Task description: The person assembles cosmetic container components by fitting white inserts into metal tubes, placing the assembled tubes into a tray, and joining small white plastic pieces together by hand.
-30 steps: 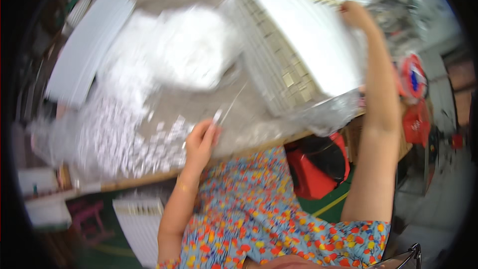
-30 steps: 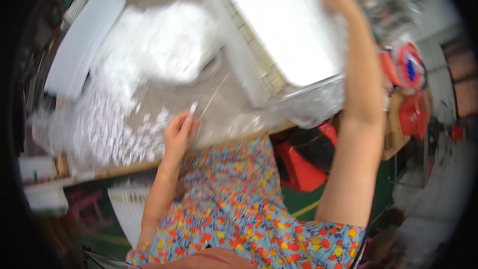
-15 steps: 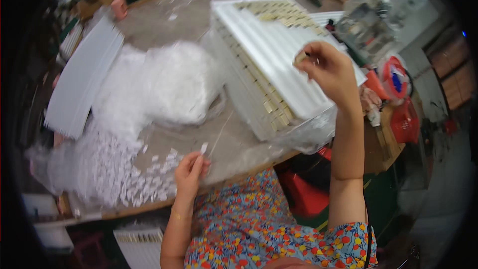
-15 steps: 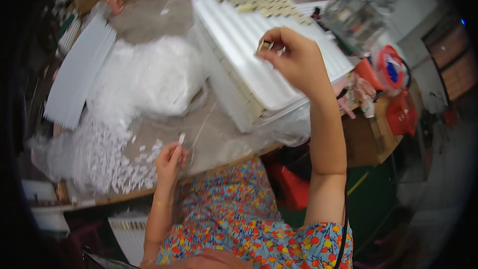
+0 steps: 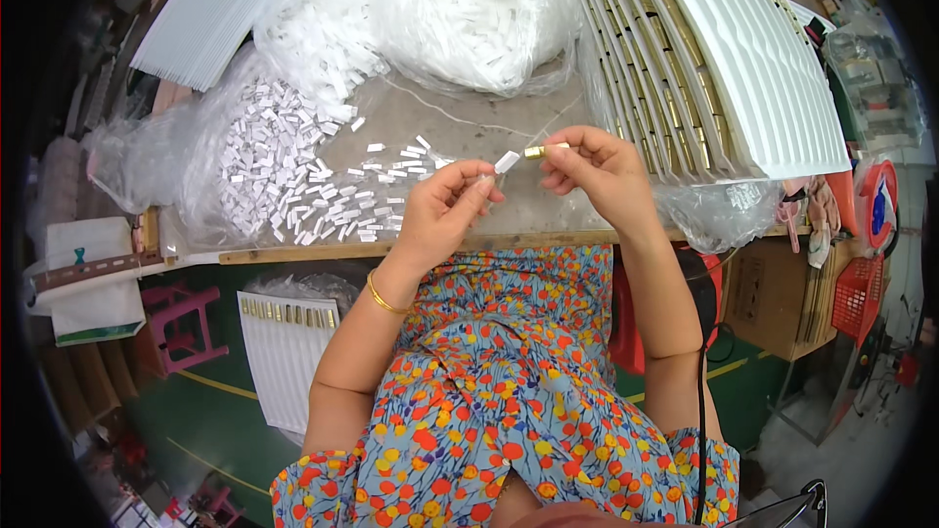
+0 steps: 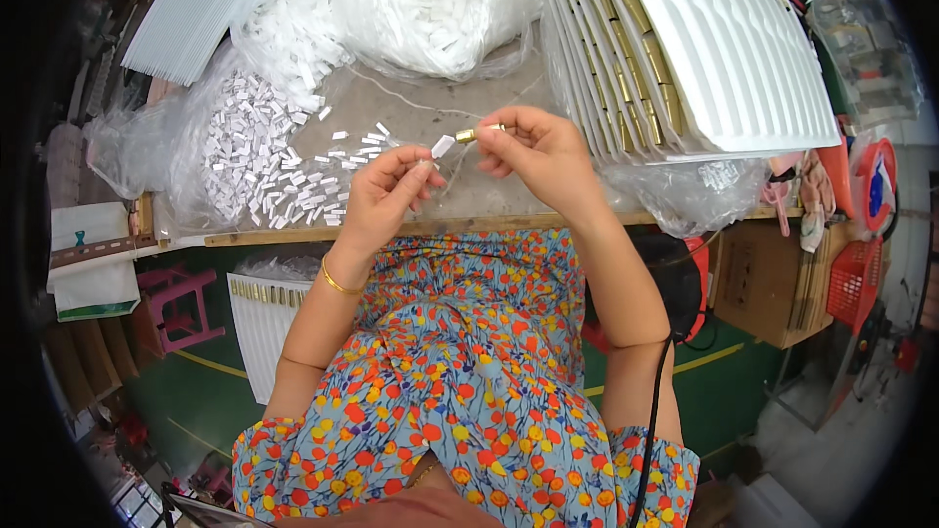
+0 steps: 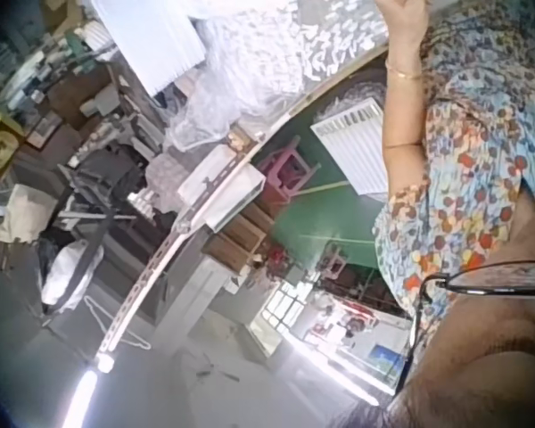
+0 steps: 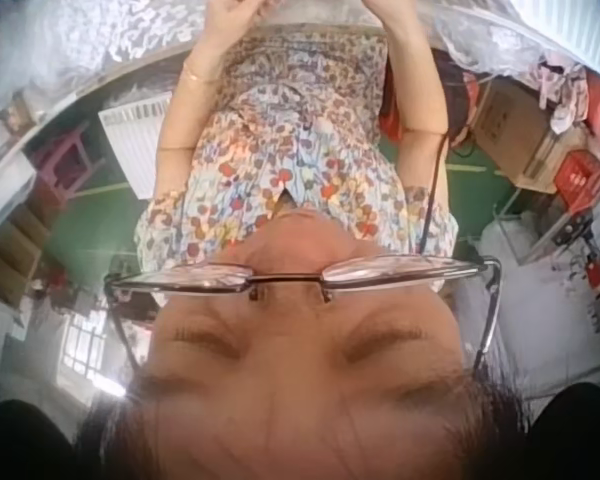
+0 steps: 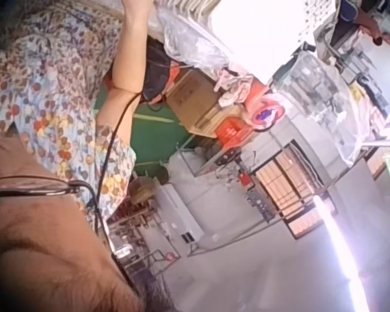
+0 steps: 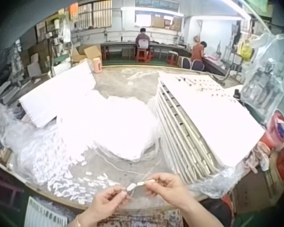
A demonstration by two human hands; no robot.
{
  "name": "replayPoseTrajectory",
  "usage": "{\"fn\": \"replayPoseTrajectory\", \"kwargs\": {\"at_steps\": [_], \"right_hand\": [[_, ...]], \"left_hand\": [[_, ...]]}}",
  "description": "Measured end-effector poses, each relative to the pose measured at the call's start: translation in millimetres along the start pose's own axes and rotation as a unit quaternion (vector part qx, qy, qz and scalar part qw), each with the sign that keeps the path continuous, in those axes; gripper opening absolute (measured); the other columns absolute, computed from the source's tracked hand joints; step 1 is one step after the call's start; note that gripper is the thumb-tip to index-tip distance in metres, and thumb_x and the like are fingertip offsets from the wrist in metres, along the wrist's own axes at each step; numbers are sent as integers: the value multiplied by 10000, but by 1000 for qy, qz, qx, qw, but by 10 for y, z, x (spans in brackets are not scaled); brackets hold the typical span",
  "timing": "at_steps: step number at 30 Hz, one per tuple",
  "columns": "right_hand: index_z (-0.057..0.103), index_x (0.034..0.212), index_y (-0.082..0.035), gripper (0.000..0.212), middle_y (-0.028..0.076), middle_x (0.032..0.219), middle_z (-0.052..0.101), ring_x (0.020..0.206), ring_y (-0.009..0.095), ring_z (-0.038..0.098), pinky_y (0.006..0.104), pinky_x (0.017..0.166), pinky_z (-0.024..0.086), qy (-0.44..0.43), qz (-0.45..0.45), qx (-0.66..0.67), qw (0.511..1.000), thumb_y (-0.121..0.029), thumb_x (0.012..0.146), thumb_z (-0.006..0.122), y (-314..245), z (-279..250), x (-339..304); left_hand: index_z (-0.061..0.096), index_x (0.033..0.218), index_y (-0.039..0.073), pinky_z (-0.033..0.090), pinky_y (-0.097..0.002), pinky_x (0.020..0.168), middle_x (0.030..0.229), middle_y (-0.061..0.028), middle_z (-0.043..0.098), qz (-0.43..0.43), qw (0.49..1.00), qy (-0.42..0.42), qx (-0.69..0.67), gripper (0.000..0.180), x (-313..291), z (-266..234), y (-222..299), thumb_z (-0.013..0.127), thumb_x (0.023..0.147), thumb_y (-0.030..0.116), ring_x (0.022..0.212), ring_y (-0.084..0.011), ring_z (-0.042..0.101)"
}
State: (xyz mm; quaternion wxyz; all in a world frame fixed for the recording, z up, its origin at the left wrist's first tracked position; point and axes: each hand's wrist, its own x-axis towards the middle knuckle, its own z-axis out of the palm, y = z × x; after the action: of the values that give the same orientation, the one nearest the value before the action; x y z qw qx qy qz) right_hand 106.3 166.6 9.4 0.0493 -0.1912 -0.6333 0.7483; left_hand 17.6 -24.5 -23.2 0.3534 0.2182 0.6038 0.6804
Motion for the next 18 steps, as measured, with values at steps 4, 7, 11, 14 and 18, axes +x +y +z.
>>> {"fn": "replayPoseTrajectory", "kwargs": {"at_steps": [4, 7, 11, 14, 18], "right_hand": [[603, 916, 15, 226, 51, 733, 619, 586, 97, 586, 200, 518, 465, -16, 24, -11, 1000, -200, 845, 600, 90, -26, 73], [617, 874, 7, 237, 36, 686, 608, 541, 85, 561, 195, 480, 445, -21, 17, 0, 1000, -227, 842, 606, 111, -47, 104], [626, 847, 5, 227, 27, 664, 601, 530, 71, 547, 191, 463, 436, -21, 40, -56, 997, -221, 839, 611, 117, -57, 122], [631, 844, 2, 216, 17, 659, 598, 534, 62, 541, 188, 464, 436, -44, 36, -55, 997, -214, 838, 612, 133, -36, 131], [633, 856, 2, 205, 3, 654, 589, 539, 54, 533, 187, 469, 437, -58, 23, -92, 994, -202, 831, 621, 171, -22, 121]], "left_hand": [[557, 1041, 10, 420, -172, 560, 804, -49, 624, 16, 999, -11, 35, 193, -1, -5, -22, 526, 881, 114, 658, -45, 523], [558, 1045, 24, 401, -156, 541, 798, -36, 623, 5, 999, -17, 52, 190, -2, -17, -10, 525, 882, 117, 644, -34, 511], [562, 1041, 21, 403, -159, 548, 787, -28, 620, -6, 998, -22, 66, 191, 1, -37, 1, 526, 880, 117, 634, -32, 506], [565, 1040, 10, 418, -174, 559, 785, -29, 619, -11, 995, -39, 92, 198, -4, -60, -10, 530, 877, 117, 640, -41, 515], [591, 998, 9, 432, -195, 578, 754, -32, 625, -19, 994, -33, 105, 191, 0, -106, -34, 538, 869, 140, 631, -42, 517]]}}
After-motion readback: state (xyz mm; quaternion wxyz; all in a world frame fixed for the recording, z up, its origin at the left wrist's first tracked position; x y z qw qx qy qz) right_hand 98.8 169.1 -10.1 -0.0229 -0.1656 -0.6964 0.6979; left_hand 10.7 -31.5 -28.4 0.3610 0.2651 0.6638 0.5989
